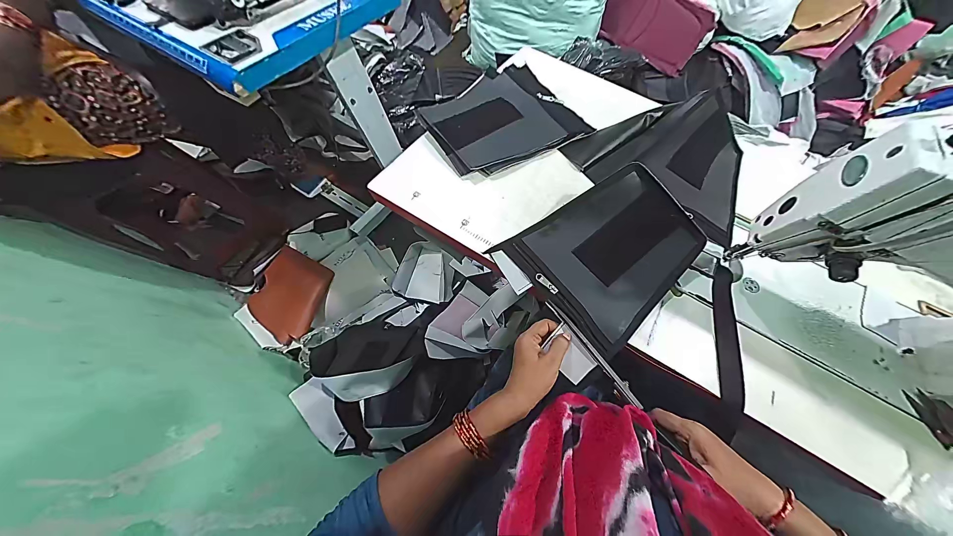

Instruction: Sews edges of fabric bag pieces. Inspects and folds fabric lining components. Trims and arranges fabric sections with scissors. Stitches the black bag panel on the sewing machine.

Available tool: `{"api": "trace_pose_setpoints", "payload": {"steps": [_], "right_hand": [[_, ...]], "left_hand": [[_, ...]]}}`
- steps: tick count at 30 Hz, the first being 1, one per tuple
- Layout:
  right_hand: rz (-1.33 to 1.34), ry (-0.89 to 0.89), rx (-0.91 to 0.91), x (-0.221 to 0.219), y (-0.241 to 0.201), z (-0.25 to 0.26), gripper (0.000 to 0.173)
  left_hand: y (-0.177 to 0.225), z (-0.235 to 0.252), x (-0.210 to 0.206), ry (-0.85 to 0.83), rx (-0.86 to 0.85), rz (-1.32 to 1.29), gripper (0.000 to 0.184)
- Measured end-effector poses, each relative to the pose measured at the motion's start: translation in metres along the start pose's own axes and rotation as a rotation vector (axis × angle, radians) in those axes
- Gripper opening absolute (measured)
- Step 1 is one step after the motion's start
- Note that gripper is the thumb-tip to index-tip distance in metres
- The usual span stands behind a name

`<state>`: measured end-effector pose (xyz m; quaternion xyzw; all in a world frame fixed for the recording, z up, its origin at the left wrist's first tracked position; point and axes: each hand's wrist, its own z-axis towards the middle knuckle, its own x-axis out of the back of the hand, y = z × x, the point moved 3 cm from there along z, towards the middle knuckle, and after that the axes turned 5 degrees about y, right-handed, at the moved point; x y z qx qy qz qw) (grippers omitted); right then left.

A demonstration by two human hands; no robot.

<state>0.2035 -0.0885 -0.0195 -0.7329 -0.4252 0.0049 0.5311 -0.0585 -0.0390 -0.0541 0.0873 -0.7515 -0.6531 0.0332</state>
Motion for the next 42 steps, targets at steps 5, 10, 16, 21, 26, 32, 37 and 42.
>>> {"api": "trace_pose_setpoints", "payload": {"steps": [5,10,16,21,26,32,37,42], "right_hand": [[-0.061,-0.007,-0.019,0.004,-0.004,0.002,0.034],[-0.115,0.008,0.013,0.003,0.001,0.004,0.028],[-0.177,-0.093,-0.043,0.020,-0.002,0.004,0.031],[-0.150,-0.193,-0.005,0.037,-0.020,-0.003,0.038],[-0.123,-0.115,0.123,0.052,-0.044,0.006,0.045],[-0.048,-0.256,0.013,0.054,-0.038,0.029,0.095],[0.063,-0.419,-0.117,0.061,-0.033,0.023,0.082],[0.058,-0.424,-0.163,0.057,-0.040,0.026,0.086]], "left_hand": [[-0.002,0.000,0.000,0.000,0.001,0.002,0.011],[0.004,-0.003,0.002,0.001,0.002,0.007,0.010],[-0.006,-0.005,0.036,-0.039,-0.047,0.096,0.013],[-0.017,0.008,0.074,-0.003,-0.028,0.490,0.024],[-0.004,0.028,0.075,0.011,-0.020,0.483,0.043],[0.024,0.051,0.052,0.129,0.153,-0.073,0.024],[0.026,0.051,0.050,0.158,0.109,-0.096,0.020],[0.025,0.048,0.049,0.146,0.041,-0.082,0.019]]}}
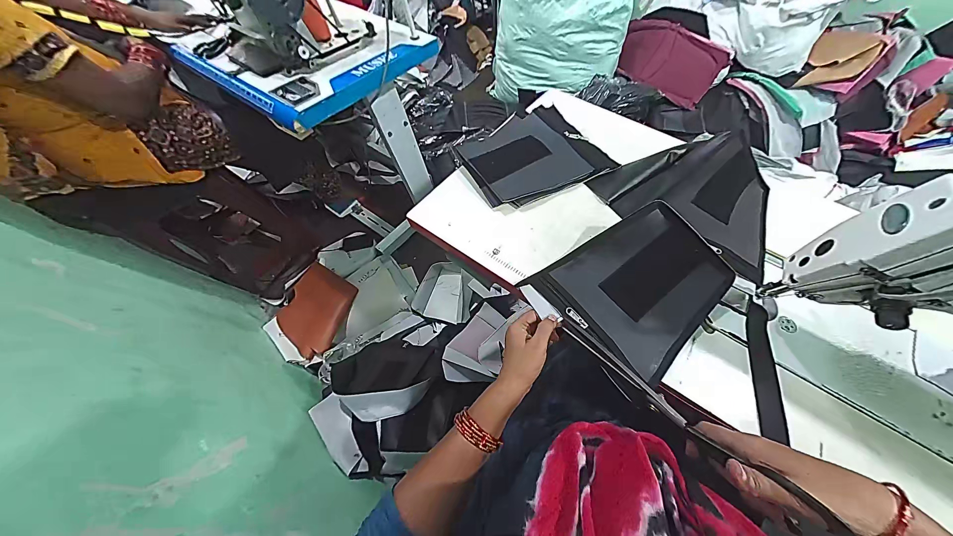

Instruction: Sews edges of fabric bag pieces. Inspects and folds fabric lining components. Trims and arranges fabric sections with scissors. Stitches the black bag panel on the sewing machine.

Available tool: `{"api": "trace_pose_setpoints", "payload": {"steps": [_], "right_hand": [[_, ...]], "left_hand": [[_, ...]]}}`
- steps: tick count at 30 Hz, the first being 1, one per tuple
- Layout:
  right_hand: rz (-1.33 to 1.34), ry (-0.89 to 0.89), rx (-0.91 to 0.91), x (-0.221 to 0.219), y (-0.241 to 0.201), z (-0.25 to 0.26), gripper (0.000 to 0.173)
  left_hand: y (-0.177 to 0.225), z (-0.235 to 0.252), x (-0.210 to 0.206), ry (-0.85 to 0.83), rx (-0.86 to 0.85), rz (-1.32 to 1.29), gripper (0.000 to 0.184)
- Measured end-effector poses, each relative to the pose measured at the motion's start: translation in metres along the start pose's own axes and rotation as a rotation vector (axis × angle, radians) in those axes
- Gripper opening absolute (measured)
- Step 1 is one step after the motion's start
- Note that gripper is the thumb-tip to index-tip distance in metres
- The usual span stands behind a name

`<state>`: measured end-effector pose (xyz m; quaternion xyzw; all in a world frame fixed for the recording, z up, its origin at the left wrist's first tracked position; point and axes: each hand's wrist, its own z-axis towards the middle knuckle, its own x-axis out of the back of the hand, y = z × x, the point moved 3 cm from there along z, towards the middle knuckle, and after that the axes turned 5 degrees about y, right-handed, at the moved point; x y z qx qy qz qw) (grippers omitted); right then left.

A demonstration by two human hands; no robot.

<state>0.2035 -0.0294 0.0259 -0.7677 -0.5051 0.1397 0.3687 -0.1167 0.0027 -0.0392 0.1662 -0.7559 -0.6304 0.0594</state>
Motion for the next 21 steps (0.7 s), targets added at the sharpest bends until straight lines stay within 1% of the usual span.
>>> {"api": "trace_pose_setpoints", "payload": {"steps": [5,9,12,18,21], "right_hand": [[0.018,0.048,0.048,-0.009,-0.022,0.028,0.087],[0.063,0.052,0.031,-0.013,-0.036,0.045,0.089],[0.118,0.012,0.029,-0.011,-0.041,0.047,0.089],[0.299,-0.129,0.072,-0.003,-0.035,0.055,0.083],[0.339,-0.159,0.054,-0.003,-0.035,0.055,0.083]], "left_hand": [[0.003,-0.008,-0.005,-0.001,-0.006,-0.031,0.018],[0.006,-0.013,-0.007,0.007,-0.014,-0.057,0.016],[0.008,-0.013,-0.007,0.002,-0.004,-0.068,0.016],[0.011,-0.013,-0.008,-0.014,0.020,-0.098,0.017],[0.013,-0.013,-0.008,-0.014,0.018,-0.095,0.017]]}}
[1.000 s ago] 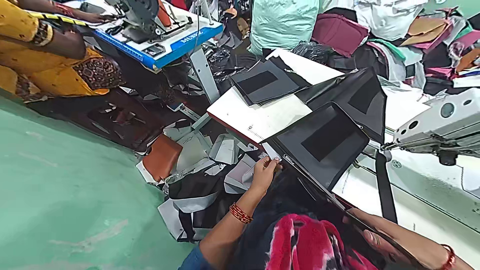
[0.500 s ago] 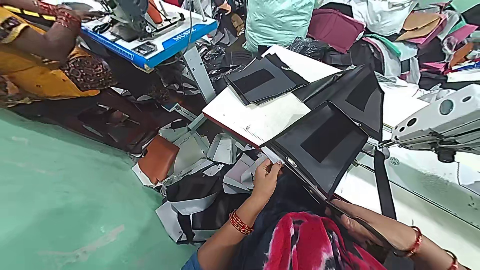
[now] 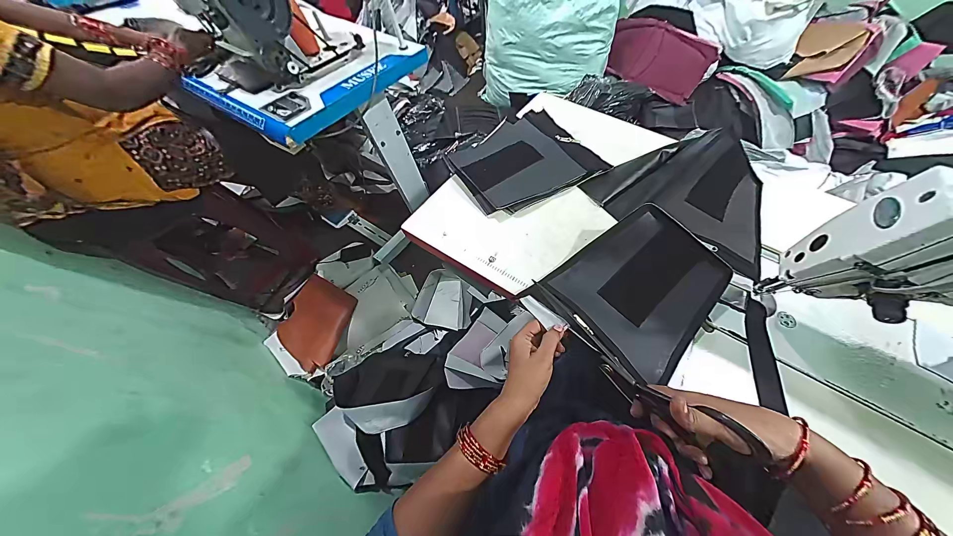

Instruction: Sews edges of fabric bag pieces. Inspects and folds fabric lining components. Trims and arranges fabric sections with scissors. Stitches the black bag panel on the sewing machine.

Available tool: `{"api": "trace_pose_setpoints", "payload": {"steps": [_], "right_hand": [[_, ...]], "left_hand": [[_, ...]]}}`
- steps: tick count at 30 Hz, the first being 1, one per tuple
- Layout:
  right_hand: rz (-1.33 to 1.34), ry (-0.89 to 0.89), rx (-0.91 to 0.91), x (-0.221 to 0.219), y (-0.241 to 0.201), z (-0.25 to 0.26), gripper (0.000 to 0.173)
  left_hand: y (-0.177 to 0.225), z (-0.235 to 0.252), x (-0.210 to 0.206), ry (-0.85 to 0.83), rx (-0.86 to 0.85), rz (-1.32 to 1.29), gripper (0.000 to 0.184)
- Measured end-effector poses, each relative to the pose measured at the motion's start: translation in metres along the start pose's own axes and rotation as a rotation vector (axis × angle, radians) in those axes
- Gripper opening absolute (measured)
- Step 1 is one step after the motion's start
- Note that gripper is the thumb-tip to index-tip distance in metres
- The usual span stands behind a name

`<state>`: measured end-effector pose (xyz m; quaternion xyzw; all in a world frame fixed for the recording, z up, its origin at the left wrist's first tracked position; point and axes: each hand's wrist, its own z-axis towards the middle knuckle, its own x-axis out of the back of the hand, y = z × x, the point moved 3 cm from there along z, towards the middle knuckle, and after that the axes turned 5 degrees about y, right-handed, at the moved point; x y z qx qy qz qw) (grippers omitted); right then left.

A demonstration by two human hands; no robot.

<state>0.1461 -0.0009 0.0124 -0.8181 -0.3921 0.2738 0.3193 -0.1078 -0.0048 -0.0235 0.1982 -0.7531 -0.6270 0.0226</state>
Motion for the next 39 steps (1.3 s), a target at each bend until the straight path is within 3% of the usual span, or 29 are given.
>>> {"api": "trace_pose_setpoints", "payload": {"steps": [13,26,39], "right_hand": [[-0.048,0.032,-0.008,-0.003,-0.006,0.005,0.082],[-0.216,0.122,-0.077,-0.009,-0.017,0.007,0.096],[-0.062,0.106,-0.005,-0.002,-0.012,0.012,0.072]], "left_hand": [[-0.002,-0.002,0.000,-0.020,0.027,-0.015,0.013],[-0.003,-0.004,-0.002,-0.004,0.021,-0.013,0.013],[-0.006,-0.001,0.000,-0.020,0.037,-0.001,0.011]]}}
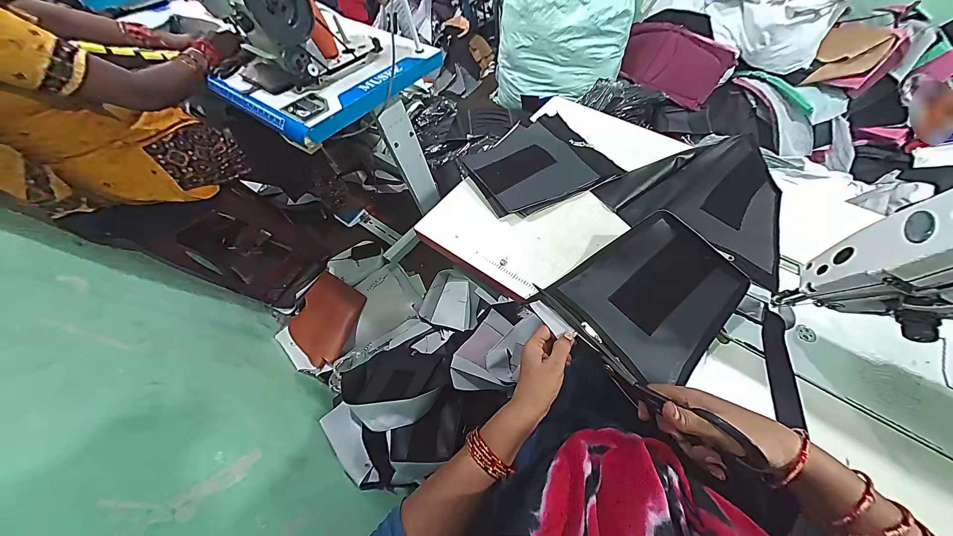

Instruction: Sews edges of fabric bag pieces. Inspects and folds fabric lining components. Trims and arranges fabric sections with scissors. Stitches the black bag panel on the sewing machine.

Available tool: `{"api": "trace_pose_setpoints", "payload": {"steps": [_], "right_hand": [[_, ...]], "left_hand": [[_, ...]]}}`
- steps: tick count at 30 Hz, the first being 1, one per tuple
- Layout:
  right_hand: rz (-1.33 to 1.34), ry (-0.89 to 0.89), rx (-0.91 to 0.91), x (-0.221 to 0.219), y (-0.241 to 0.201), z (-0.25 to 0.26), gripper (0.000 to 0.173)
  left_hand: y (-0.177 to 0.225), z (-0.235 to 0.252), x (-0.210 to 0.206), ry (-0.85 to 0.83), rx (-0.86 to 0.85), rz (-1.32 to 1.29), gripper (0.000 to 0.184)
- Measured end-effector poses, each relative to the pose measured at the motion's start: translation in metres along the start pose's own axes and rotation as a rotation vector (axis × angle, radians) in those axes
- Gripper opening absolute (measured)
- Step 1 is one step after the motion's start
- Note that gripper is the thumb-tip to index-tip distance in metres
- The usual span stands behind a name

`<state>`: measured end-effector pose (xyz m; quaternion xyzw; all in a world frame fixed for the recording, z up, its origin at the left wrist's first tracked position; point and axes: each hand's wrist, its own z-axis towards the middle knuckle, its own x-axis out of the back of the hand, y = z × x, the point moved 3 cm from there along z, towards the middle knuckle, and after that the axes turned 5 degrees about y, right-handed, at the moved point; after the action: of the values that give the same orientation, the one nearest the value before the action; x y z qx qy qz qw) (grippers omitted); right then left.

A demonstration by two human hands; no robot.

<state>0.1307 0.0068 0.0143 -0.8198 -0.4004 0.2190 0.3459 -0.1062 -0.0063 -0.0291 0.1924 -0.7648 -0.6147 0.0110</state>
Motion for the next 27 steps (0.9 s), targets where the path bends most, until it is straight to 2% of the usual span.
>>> {"api": "trace_pose_setpoints", "payload": {"steps": [6,9,13,16,22,27], "right_hand": [[-0.033,0.081,-0.043,-0.002,-0.001,0.002,0.056],[-0.059,0.117,-0.049,-0.005,-0.002,0.002,0.047],[-0.077,0.084,-0.055,-0.004,0.001,0.003,0.056],[-0.037,0.023,-0.030,-0.004,0.000,0.004,0.072],[-0.047,-0.024,-0.033,-0.012,-0.020,0.020,0.083],[-0.035,-0.008,-0.027,-0.012,-0.026,0.030,0.079]], "left_hand": [[-0.001,0.004,0.004,-0.006,0.011,0.043,0.012],[0.004,0.012,0.010,0.042,0.049,0.059,0.019],[0.008,0.028,0.019,0.127,0.037,0.020,0.020],[0.009,0.029,0.019,0.108,0.028,0.033,0.014],[0.011,0.021,0.012,0.090,0.026,-0.021,0.013],[0.013,0.021,0.013,0.078,0.026,-0.020,0.013]]}}
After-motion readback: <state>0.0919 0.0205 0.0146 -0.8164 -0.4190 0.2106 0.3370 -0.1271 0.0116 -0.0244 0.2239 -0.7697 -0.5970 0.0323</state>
